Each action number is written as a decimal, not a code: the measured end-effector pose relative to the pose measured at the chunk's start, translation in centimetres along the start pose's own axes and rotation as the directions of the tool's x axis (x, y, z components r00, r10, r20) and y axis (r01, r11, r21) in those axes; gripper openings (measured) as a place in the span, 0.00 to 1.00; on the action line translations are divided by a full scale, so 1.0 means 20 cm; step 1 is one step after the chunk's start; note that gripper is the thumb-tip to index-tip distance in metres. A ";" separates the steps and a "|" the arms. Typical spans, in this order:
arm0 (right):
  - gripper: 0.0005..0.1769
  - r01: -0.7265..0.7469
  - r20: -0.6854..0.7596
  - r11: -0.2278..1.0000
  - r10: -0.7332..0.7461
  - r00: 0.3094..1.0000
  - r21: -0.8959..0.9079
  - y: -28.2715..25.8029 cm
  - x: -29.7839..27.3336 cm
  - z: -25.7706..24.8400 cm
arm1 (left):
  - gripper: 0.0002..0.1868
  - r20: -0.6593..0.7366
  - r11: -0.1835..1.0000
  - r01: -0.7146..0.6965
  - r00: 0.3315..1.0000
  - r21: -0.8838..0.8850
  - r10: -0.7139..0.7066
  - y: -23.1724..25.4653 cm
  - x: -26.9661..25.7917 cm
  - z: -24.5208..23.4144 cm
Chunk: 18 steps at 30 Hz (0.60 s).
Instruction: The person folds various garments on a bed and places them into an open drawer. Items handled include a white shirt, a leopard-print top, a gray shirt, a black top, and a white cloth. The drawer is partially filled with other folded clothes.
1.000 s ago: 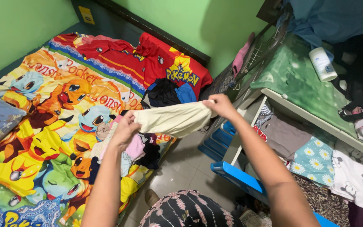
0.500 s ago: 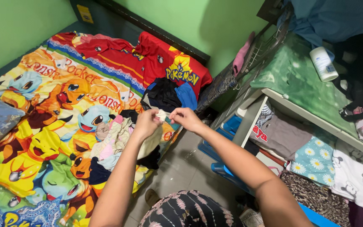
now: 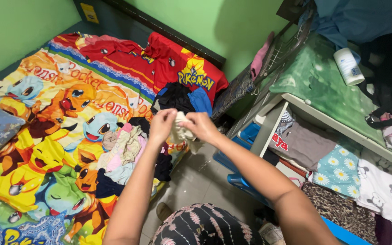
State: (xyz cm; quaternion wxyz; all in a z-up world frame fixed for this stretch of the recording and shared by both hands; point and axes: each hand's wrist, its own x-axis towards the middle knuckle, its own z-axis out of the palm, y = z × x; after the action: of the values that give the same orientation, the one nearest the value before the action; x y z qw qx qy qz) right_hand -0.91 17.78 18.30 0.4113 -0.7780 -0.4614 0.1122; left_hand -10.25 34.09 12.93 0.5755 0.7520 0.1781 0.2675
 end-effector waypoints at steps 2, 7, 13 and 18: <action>0.20 -0.010 -0.117 0.994 -0.003 0.993 -0.111 0.04 0.02 -0.04 | 0.16 -0.088 0.998 -0.067 0.994 -0.021 0.065 0.05 -0.06 0.08; 0.23 -0.230 -0.096 0.949 0.255 0.962 0.217 0.13 0.00 -0.07 | 0.31 -0.090 0.953 -0.299 0.952 -0.048 0.294 0.17 -0.34 0.32; 0.11 -0.539 0.305 0.406 0.512 0.803 0.738 0.24 -0.09 -0.19 | 0.18 0.026 0.997 0.027 0.999 -0.075 -0.025 0.07 -0.41 0.47; 0.13 -0.501 0.345 0.599 0.364 0.865 0.624 0.37 -0.20 -0.26 | 0.19 0.201 0.855 0.195 0.974 -0.481 -0.110 -0.14 -0.44 0.42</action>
State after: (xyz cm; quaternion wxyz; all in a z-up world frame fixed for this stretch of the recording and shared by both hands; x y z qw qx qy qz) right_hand 4.33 10.12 15.31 0.5889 -0.6395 -0.2165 0.4443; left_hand -11.99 23.27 6.80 0.7818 0.5815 0.1139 0.1941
